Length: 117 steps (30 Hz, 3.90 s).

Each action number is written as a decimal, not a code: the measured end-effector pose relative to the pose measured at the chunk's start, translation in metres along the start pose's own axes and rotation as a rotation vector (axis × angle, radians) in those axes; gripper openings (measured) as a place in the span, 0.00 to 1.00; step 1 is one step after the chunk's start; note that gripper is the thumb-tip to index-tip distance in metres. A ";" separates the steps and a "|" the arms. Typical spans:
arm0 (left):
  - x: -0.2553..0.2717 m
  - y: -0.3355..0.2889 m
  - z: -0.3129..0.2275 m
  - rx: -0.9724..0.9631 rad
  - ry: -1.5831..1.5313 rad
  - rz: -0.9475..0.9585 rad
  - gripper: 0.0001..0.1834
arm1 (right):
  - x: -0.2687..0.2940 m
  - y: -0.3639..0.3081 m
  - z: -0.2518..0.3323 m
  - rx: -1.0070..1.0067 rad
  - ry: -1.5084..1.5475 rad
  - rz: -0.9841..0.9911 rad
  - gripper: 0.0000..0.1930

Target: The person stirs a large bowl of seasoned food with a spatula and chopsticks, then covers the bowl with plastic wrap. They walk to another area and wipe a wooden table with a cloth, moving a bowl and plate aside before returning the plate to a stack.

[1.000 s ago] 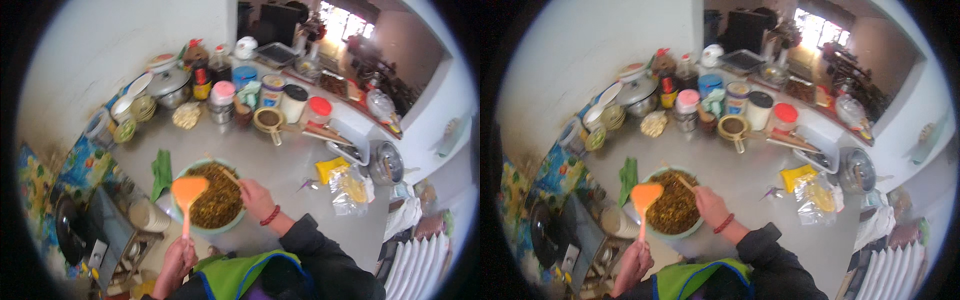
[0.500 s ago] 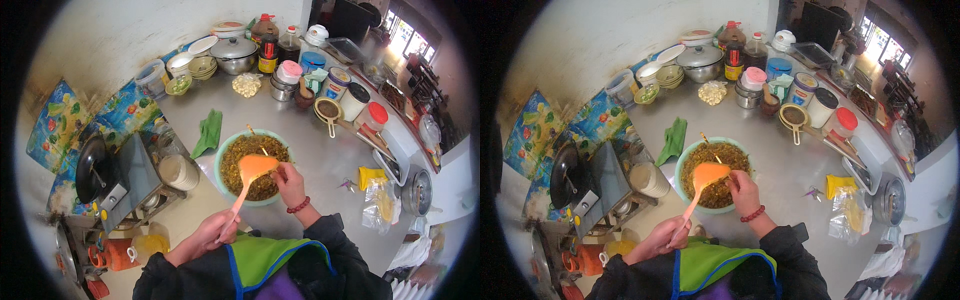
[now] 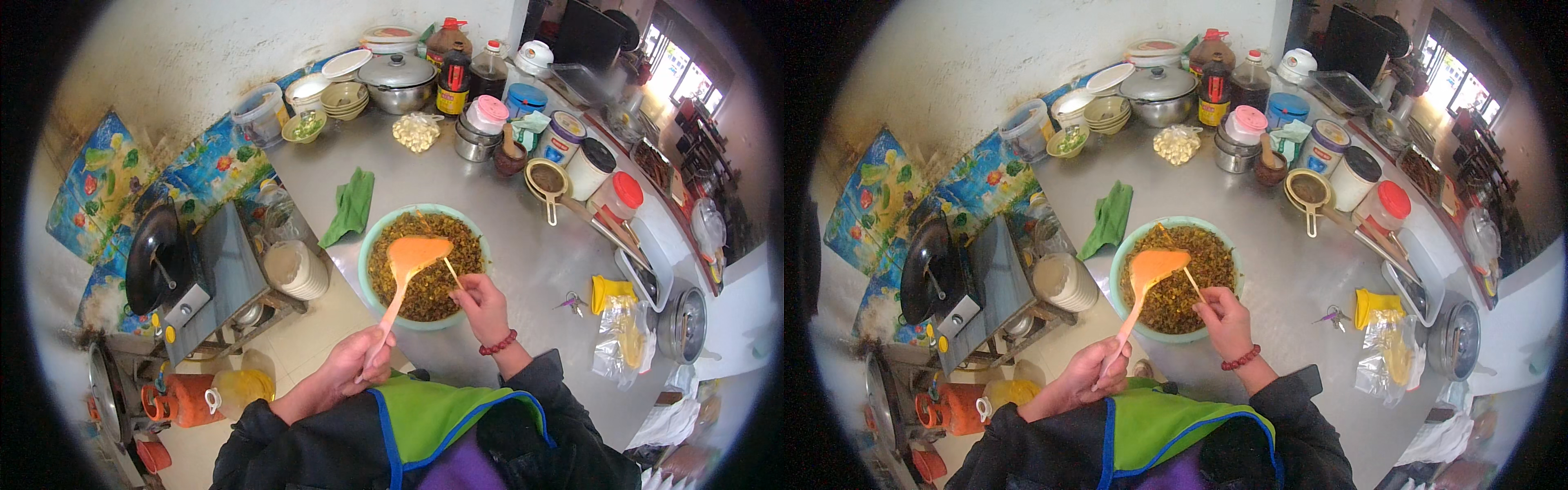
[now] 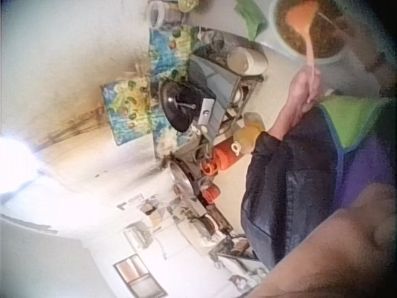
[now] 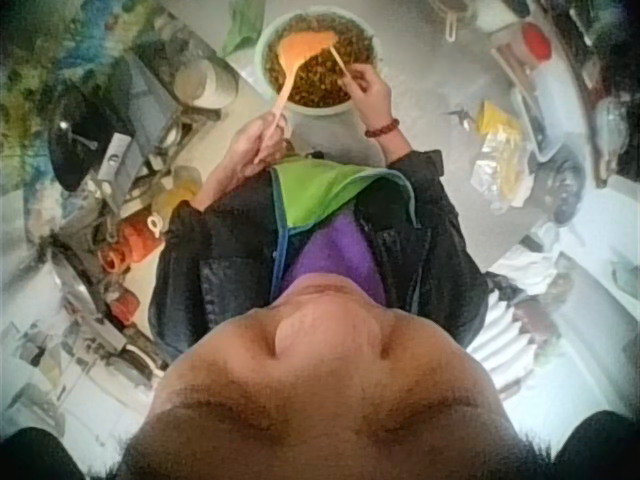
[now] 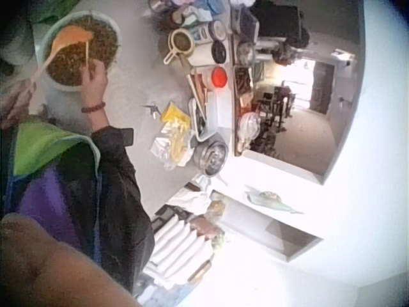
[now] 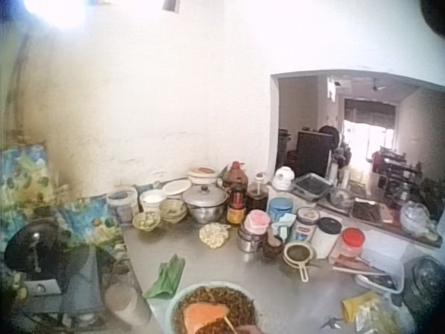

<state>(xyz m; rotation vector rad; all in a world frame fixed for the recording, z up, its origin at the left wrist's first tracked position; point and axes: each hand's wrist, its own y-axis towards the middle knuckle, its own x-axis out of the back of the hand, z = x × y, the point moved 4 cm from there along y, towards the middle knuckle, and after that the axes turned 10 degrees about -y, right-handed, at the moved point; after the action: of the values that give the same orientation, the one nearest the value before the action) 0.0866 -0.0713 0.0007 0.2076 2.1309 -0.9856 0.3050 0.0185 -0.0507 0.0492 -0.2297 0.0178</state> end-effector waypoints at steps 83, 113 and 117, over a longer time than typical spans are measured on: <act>0.029 0.017 -0.012 -0.410 0.643 -0.218 0.14 | 0.028 -0.003 0.017 0.170 -0.498 -0.040 0.08; 0.018 0.016 -0.009 -0.352 0.600 -0.161 0.14 | 0.012 -0.013 0.054 0.569 -0.639 -0.070 0.08; 0.017 0.013 -0.009 -0.361 0.619 -0.135 0.14 | 0.024 0.004 0.048 0.523 -0.647 -0.149 0.07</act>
<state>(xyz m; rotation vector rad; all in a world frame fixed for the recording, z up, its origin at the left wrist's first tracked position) 0.0756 -0.0585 -0.0152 0.2085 2.8779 -0.6356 0.3178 0.0201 0.0017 0.5985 -0.8636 -0.0890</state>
